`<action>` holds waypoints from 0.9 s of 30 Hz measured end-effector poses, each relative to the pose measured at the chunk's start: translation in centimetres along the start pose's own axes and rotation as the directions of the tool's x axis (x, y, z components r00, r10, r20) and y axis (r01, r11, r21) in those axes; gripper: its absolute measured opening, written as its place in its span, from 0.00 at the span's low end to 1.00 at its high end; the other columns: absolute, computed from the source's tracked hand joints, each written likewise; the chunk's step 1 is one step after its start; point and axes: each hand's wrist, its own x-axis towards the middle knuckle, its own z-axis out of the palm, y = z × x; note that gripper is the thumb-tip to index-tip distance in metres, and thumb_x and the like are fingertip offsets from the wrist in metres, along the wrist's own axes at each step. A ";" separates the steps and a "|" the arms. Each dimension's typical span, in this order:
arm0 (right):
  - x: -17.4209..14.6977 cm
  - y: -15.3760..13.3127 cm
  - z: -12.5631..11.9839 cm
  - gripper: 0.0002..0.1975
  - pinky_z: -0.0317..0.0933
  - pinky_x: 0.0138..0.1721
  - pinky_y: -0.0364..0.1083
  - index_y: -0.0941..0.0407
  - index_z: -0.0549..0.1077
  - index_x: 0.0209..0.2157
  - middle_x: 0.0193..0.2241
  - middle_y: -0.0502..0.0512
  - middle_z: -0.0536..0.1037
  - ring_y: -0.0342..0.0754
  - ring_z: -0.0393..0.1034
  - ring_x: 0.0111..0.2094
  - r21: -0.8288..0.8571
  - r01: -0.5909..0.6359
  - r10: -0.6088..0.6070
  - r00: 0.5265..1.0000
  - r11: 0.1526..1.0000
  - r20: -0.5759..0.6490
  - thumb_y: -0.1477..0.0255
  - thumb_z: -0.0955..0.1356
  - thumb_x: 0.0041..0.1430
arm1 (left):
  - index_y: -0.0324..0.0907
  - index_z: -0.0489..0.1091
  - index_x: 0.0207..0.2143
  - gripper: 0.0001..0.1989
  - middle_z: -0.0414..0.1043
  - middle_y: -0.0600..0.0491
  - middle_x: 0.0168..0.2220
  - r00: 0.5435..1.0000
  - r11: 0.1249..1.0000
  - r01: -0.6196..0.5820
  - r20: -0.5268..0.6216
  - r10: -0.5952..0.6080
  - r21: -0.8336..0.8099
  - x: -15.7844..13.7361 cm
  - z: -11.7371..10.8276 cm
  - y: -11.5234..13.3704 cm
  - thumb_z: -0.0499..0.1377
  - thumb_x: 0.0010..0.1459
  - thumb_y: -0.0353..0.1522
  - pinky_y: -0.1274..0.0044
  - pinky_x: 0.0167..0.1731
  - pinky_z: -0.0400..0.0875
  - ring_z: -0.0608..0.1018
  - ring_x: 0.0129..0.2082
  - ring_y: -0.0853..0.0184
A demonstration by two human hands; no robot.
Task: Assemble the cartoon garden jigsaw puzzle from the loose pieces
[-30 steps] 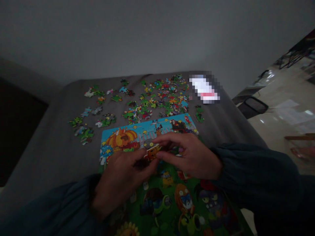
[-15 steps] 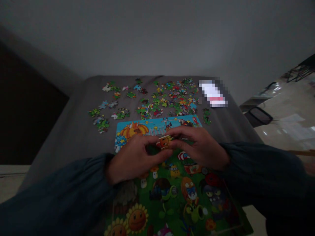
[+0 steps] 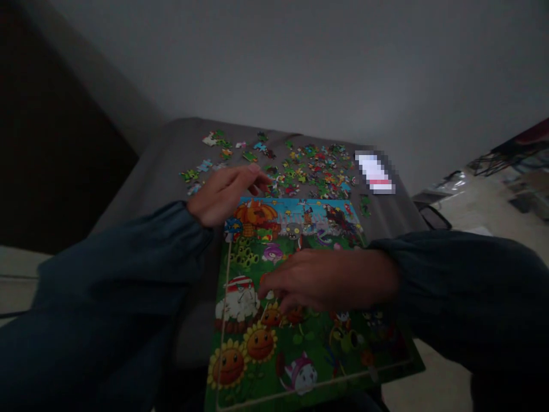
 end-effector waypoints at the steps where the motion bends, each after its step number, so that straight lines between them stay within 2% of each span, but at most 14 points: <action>1: 0.7 -0.2 0.3 0.16 0.67 0.44 0.46 0.61 0.72 0.56 0.43 0.61 0.82 0.50 0.77 0.45 -0.027 0.025 -0.024 0.999 0.999 0.032 0.75 0.69 0.68 | 0.39 0.77 0.41 0.27 0.81 0.46 0.38 1.000 0.999 -0.022 0.018 0.021 0.023 -0.1 0.1 -0.2 0.47 0.69 0.48 0.71 0.42 0.72 0.78 0.38 0.62; 6: 3.3 -1.0 0.8 0.17 0.67 0.43 0.47 0.61 0.71 0.57 0.47 0.63 0.81 0.52 0.77 0.46 -0.126 0.108 -0.094 0.989 0.986 0.115 0.75 0.69 0.68 | 0.40 0.77 0.43 0.26 0.81 0.49 0.40 0.993 0.983 -0.101 0.080 0.090 0.152 -0.5 0.3 -0.3 0.45 0.70 0.46 0.73 0.42 0.71 0.79 0.38 0.64; 11: 4.6 -1.9 0.5 0.16 0.66 0.50 0.45 0.62 0.71 0.57 0.50 0.60 0.80 0.50 0.74 0.52 -0.162 0.211 -0.188 0.971 0.964 0.147 0.78 0.67 0.68 | 0.39 0.77 0.45 0.25 0.80 0.49 0.39 0.987 0.981 -0.117 0.127 0.097 0.152 -0.7 0.3 0.1 0.46 0.70 0.46 0.74 0.39 0.70 0.78 0.37 0.64; 13: 4.3 -2.2 0.4 0.17 0.66 0.51 0.47 0.64 0.71 0.57 0.49 0.62 0.80 0.51 0.74 0.51 -0.231 0.200 -0.184 0.979 0.952 0.088 0.74 0.68 0.69 | 0.39 0.77 0.46 0.25 0.80 0.49 0.39 0.987 0.984 -0.112 0.128 0.094 0.138 -0.7 0.3 0.1 0.47 0.70 0.45 0.74 0.39 0.71 0.78 0.37 0.65; 16: 2.7 -2.6 0.5 0.20 0.66 0.51 0.51 0.64 0.72 0.55 0.49 0.64 0.79 0.52 0.73 0.49 -0.368 0.150 -0.191 0.979 0.917 -0.076 0.66 0.69 0.68 | 0.39 0.77 0.44 0.23 0.80 0.49 0.38 0.989 0.983 -0.109 0.112 0.093 0.146 -0.7 0.2 -0.1 0.47 0.70 0.43 0.75 0.38 0.70 0.78 0.35 0.66; 18: 1.4 -3.0 1.2 0.17 0.66 0.51 0.53 0.62 0.72 0.54 0.51 0.63 0.78 0.53 0.72 0.49 -0.429 0.115 -0.193 0.971 0.896 -0.142 0.66 0.68 0.69 | 0.39 0.77 0.43 0.22 0.80 0.50 0.37 0.988 0.981 -0.117 0.114 0.100 0.152 -0.8 0.2 -0.2 0.48 0.70 0.43 0.75 0.38 0.70 0.78 0.35 0.66; 21: -0.4 -3.6 3.3 0.15 0.65 0.53 0.50 0.60 0.72 0.52 0.54 0.61 0.76 0.52 0.70 0.53 -0.420 0.117 -0.191 0.972 0.900 -0.139 0.65 0.67 0.70 | 0.40 0.77 0.45 0.22 0.81 0.50 0.39 0.984 0.980 -0.125 0.145 0.103 0.155 -0.9 0.4 -0.2 0.48 0.70 0.43 0.75 0.40 0.71 0.78 0.37 0.66; 24: -1.3 -3.6 5.6 0.22 0.64 0.55 0.49 0.61 0.70 0.56 0.57 0.61 0.74 0.53 0.67 0.58 -0.424 0.114 -0.187 0.973 0.899 -0.135 0.60 0.69 0.68 | 0.41 0.77 0.45 0.22 0.81 0.52 0.40 0.978 0.976 -0.132 0.186 0.099 0.175 -1.0 0.7 0.0 0.48 0.70 0.43 0.74 0.43 0.71 0.79 0.38 0.65; 27: -1.5 -3.1 7.0 0.26 0.64 0.55 0.50 0.63 0.69 0.58 0.58 0.62 0.73 0.53 0.65 0.60 -0.451 0.112 -0.190 0.973 0.886 -0.132 0.58 0.69 0.67 | 0.41 0.77 0.46 0.21 0.82 0.51 0.41 0.974 0.975 -0.133 0.206 0.095 0.180 -1.1 0.8 0.2 0.47 0.71 0.42 0.74 0.44 0.71 0.80 0.39 0.65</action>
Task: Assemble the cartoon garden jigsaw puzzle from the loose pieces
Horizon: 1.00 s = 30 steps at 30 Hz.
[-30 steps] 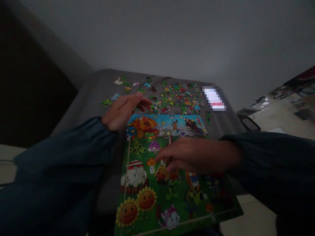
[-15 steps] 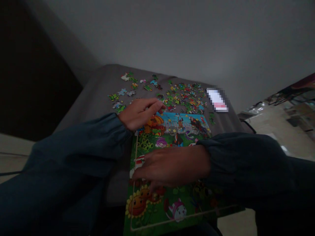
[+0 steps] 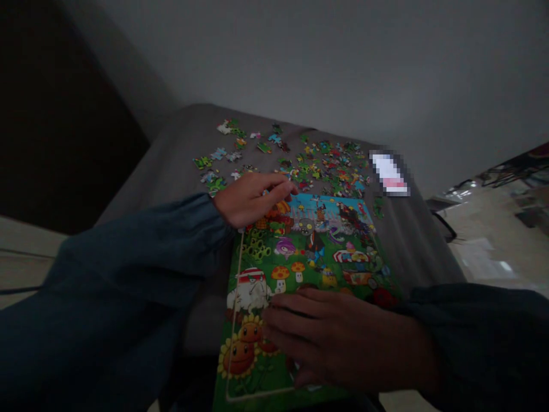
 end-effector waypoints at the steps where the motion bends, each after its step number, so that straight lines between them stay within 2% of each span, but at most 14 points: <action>1: 0.0 0.1 0.2 0.26 0.64 0.55 0.50 0.63 0.69 0.58 0.59 0.63 0.73 0.53 0.65 0.60 -0.012 0.006 -0.006 1.000 1.000 -0.003 0.58 0.69 0.68 | 0.41 0.77 0.46 0.21 0.82 0.51 0.42 1.000 1.000 0.002 0.003 -0.002 -0.004 0.0 0.0 0.0 0.47 0.71 0.41 0.74 0.44 0.71 0.80 0.40 0.65; 11: 0.3 0.2 0.9 0.27 0.62 0.58 0.50 0.64 0.69 0.59 0.61 0.61 0.72 0.54 0.64 0.61 -0.097 0.079 -0.086 0.994 0.992 -0.070 0.57 0.64 0.71 | 0.39 0.77 0.45 0.20 0.82 0.52 0.40 1.000 1.000 -0.011 0.011 0.011 0.009 -0.1 0.3 -0.1 0.48 0.71 0.40 0.77 0.40 0.70 0.80 0.38 0.66; 15: 0.5 0.4 0.8 0.25 0.63 0.57 0.50 0.63 0.71 0.57 0.61 0.62 0.71 0.53 0.65 0.60 -0.074 0.112 -0.117 0.991 0.991 -0.069 0.58 0.64 0.72 | 0.39 0.77 0.44 0.20 0.82 0.52 0.39 1.000 0.999 -0.024 0.009 0.024 0.025 0.0 0.3 -0.2 0.47 0.71 0.40 0.77 0.40 0.69 0.80 0.39 0.67; 24: 0.7 0.0 0.7 0.22 0.63 0.55 0.49 0.61 0.72 0.56 0.60 0.58 0.73 0.52 0.66 0.59 -0.039 0.106 -0.108 0.993 0.994 -0.041 0.58 0.63 0.73 | 0.39 0.77 0.45 0.21 0.82 0.50 0.39 0.998 0.995 -0.059 0.011 0.058 0.078 -0.1 0.4 -0.3 0.47 0.71 0.40 0.75 0.39 0.69 0.81 0.38 0.65; 30: 0.8 -0.1 0.9 0.20 0.64 0.51 0.48 0.60 0.74 0.52 0.59 0.58 0.74 0.50 0.68 0.56 -0.024 0.119 -0.121 0.989 0.993 -0.090 0.60 0.62 0.73 | 0.40 0.77 0.46 0.21 0.82 0.51 0.39 0.999 0.997 -0.029 0.039 0.026 0.068 0.0 0.3 -0.2 0.47 0.71 0.41 0.76 0.39 0.69 0.80 0.38 0.65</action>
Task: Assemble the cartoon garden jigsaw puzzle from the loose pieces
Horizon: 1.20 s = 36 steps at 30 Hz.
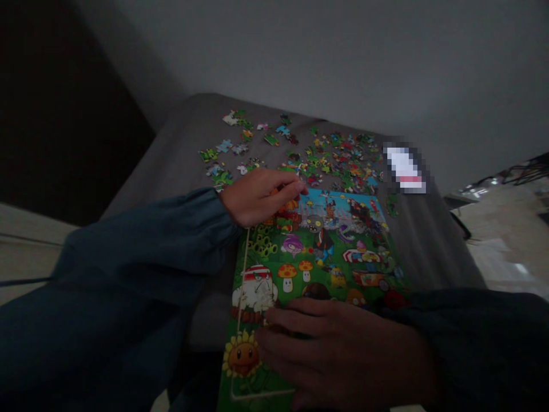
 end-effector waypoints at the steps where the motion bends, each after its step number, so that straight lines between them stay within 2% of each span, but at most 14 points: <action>1: 0.0 0.0 0.0 0.19 0.64 0.51 0.48 0.60 0.75 0.52 0.58 0.58 0.74 0.50 0.68 0.56 0.004 -0.001 0.001 1.000 1.000 0.001 0.60 0.62 0.73 | 0.40 0.77 0.46 0.22 0.81 0.51 0.39 1.000 1.000 0.005 0.002 -0.005 -0.003 0.0 0.0 0.0 0.47 0.71 0.41 0.76 0.40 0.69 0.80 0.38 0.65; 16: 0.3 0.1 0.0 0.21 0.63 0.53 0.48 0.60 0.75 0.51 0.58 0.58 0.75 0.51 0.68 0.55 -0.008 0.012 -0.012 1.000 1.000 -0.015 0.61 0.59 0.75 | 0.40 0.77 0.45 0.21 0.82 0.50 0.37 1.000 1.000 0.015 0.007 -0.015 0.020 0.0 0.0 0.1 0.47 0.70 0.40 0.76 0.37 0.70 0.81 0.35 0.65; 19: 0.2 0.1 -1.3 0.20 0.65 0.53 0.48 0.59 0.75 0.53 0.59 0.56 0.74 0.50 0.68 0.56 -0.028 0.010 -0.011 0.999 1.000 -0.034 0.63 0.58 0.76 | 0.39 0.77 0.44 0.21 0.82 0.50 0.39 1.000 1.000 0.007 0.003 -0.007 0.016 -0.1 -0.1 0.1 0.47 0.70 0.40 0.76 0.39 0.70 0.81 0.37 0.64; 22: -0.7 0.7 -4.1 0.19 0.66 0.52 0.47 0.57 0.74 0.55 0.59 0.53 0.75 0.49 0.69 0.56 -0.081 -0.062 0.050 0.989 0.995 -0.140 0.63 0.59 0.75 | 0.40 0.76 0.45 0.20 0.82 0.50 0.41 1.000 1.000 0.003 -0.004 -0.003 0.002 -0.1 -0.1 0.0 0.48 0.71 0.40 0.76 0.41 0.70 0.81 0.40 0.64; 25: -2.2 2.8 -7.1 0.16 0.66 0.55 0.49 0.59 0.75 0.53 0.52 0.57 0.80 0.50 0.72 0.54 -0.152 -0.182 0.132 0.948 0.971 -0.291 0.70 0.60 0.74 | 0.41 0.76 0.46 0.19 0.82 0.51 0.41 1.000 1.000 -0.002 -0.027 0.001 -0.008 -0.1 -0.1 -0.3 0.48 0.70 0.40 0.76 0.41 0.71 0.81 0.40 0.65; 27: -3.5 5.0 -8.5 0.15 0.67 0.57 0.52 0.60 0.74 0.53 0.50 0.59 0.80 0.52 0.72 0.54 -0.197 -0.252 0.175 0.924 0.948 -0.339 0.71 0.60 0.74 | 0.41 0.76 0.46 0.18 0.81 0.51 0.41 0.999 1.000 -0.009 -0.040 0.009 0.005 -0.2 -0.1 -0.5 0.48 0.70 0.39 0.74 0.41 0.72 0.81 0.40 0.64; 29: -5.1 7.7 -9.1 0.16 0.69 0.55 0.55 0.60 0.73 0.55 0.50 0.61 0.80 0.53 0.74 0.52 -0.231 -0.354 0.235 0.877 0.906 -0.420 0.70 0.61 0.73 | 0.41 0.76 0.44 0.17 0.81 0.50 0.41 0.996 0.998 -0.018 -0.082 0.023 0.056 -0.3 -0.1 -0.7 0.49 0.70 0.37 0.72 0.44 0.73 0.80 0.41 0.64; 32: -7.5 11.9 -8.6 0.18 0.69 0.56 0.58 0.56 0.70 0.59 0.52 0.61 0.79 0.55 0.74 0.54 -0.169 -0.523 0.376 0.767 0.835 -0.519 0.67 0.61 0.73 | 0.42 0.76 0.44 0.14 0.81 0.49 0.42 0.984 0.985 -0.049 -0.164 0.076 0.163 -0.4 -0.2 -1.1 0.51 0.69 0.35 0.68 0.49 0.72 0.80 0.44 0.62; 36: -10.4 16.9 -6.0 0.24 0.67 0.59 0.63 0.55 0.66 0.64 0.59 0.64 0.75 0.59 0.70 0.59 -0.009 -0.659 0.546 0.630 0.752 -0.552 0.61 0.60 0.72 | 0.42 0.76 0.44 0.13 0.80 0.48 0.45 0.967 0.955 -0.018 -0.237 0.092 0.295 -0.6 -0.4 -1.8 0.51 0.67 0.31 0.66 0.52 0.71 0.78 0.48 0.60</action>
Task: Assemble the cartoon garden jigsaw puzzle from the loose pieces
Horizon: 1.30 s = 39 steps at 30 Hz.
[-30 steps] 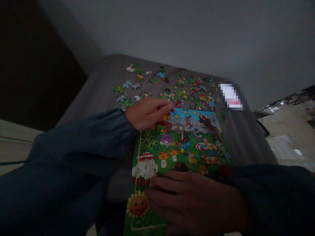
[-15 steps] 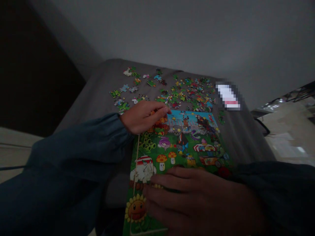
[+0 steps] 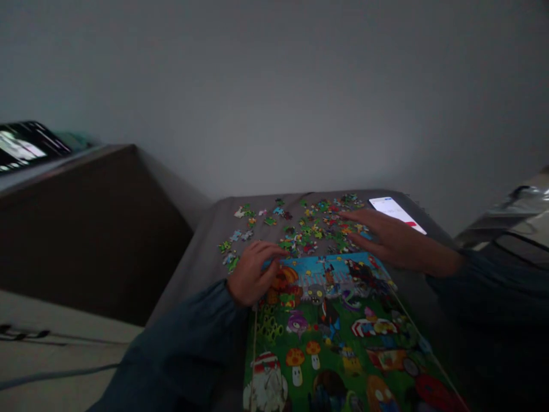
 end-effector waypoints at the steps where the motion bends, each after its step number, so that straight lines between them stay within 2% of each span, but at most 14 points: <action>1: -0.3 1.2 0.9 0.25 0.66 0.59 0.64 0.56 0.66 0.64 0.59 0.65 0.75 0.59 0.71 0.59 0.015 -0.035 0.035 0.999 0.999 -0.019 0.59 0.61 0.71 | 0.43 0.76 0.44 0.13 0.80 0.48 0.44 1.000 0.999 0.013 -0.020 -0.013 0.030 0.0 0.0 -0.3 0.51 0.67 0.31 0.66 0.52 0.71 0.78 0.48 0.60; 5: -2.3 4.5 5.1 0.27 0.65 0.60 0.65 0.59 0.67 0.63 0.58 0.68 0.75 0.61 0.70 0.60 0.070 -0.113 0.116 0.992 0.991 -0.041 0.58 0.59 0.72 | 0.44 0.77 0.42 0.13 0.79 0.48 0.44 0.995 0.989 0.083 -0.068 -0.075 0.123 0.1 0.0 -1.8 0.52 0.66 0.31 0.63 0.52 0.71 0.78 0.48 0.59; 10: -4.4 5.6 8.2 0.25 0.62 0.62 0.66 0.55 0.69 0.63 0.62 0.63 0.72 0.61 0.66 0.63 0.034 -0.135 0.136 0.991 0.990 -0.018 0.60 0.59 0.72 | 0.43 0.78 0.43 0.14 0.78 0.45 0.48 0.990 0.975 0.140 -0.047 -0.134 0.173 0.0 0.0 -3.8 0.52 0.65 0.33 0.59 0.54 0.71 0.78 0.51 0.56; 16: -4.4 5.1 8.1 0.24 0.64 0.62 0.62 0.59 0.74 0.58 0.59 0.66 0.74 0.60 0.68 0.62 -0.002 -0.100 0.100 0.993 0.995 0.056 0.62 0.58 0.73 | 0.43 0.77 0.45 0.17 0.74 0.42 0.56 0.983 0.965 0.177 0.001 -0.181 0.195 -0.2 0.0 -4.5 0.50 0.67 0.37 0.57 0.57 0.72 0.77 0.55 0.54; 23: -4.5 5.0 7.9 0.22 0.64 0.62 0.61 0.58 0.75 0.57 0.60 0.66 0.73 0.60 0.68 0.61 -0.012 -0.122 0.122 0.990 0.992 0.073 0.63 0.60 0.72 | 0.43 0.78 0.44 0.18 0.74 0.43 0.56 0.979 0.961 0.188 0.044 -0.200 0.205 -0.3 -0.2 -4.4 0.49 0.67 0.39 0.59 0.58 0.72 0.77 0.56 0.55; 31: -4.5 4.9 7.9 0.23 0.63 0.62 0.62 0.59 0.73 0.58 0.63 0.66 0.70 0.60 0.66 0.63 -0.034 -0.151 0.154 0.983 0.988 0.100 0.62 0.59 0.73 | 0.45 0.78 0.43 0.19 0.76 0.45 0.55 0.978 0.962 0.192 0.043 -0.204 0.195 -0.4 -0.3 -4.7 0.50 0.66 0.42 0.62 0.58 0.72 0.78 0.54 0.56; 39: -4.5 4.9 7.7 0.23 0.62 0.62 0.63 0.57 0.73 0.58 0.62 0.66 0.70 0.60 0.66 0.63 0.012 -0.183 0.181 0.978 0.983 0.104 0.61 0.59 0.73 | 0.43 0.78 0.45 0.23 0.76 0.42 0.54 0.961 0.929 0.265 0.011 -0.277 0.259 -0.6 -2.1 -7.7 0.50 0.63 0.46 0.56 0.61 0.67 0.76 0.56 0.51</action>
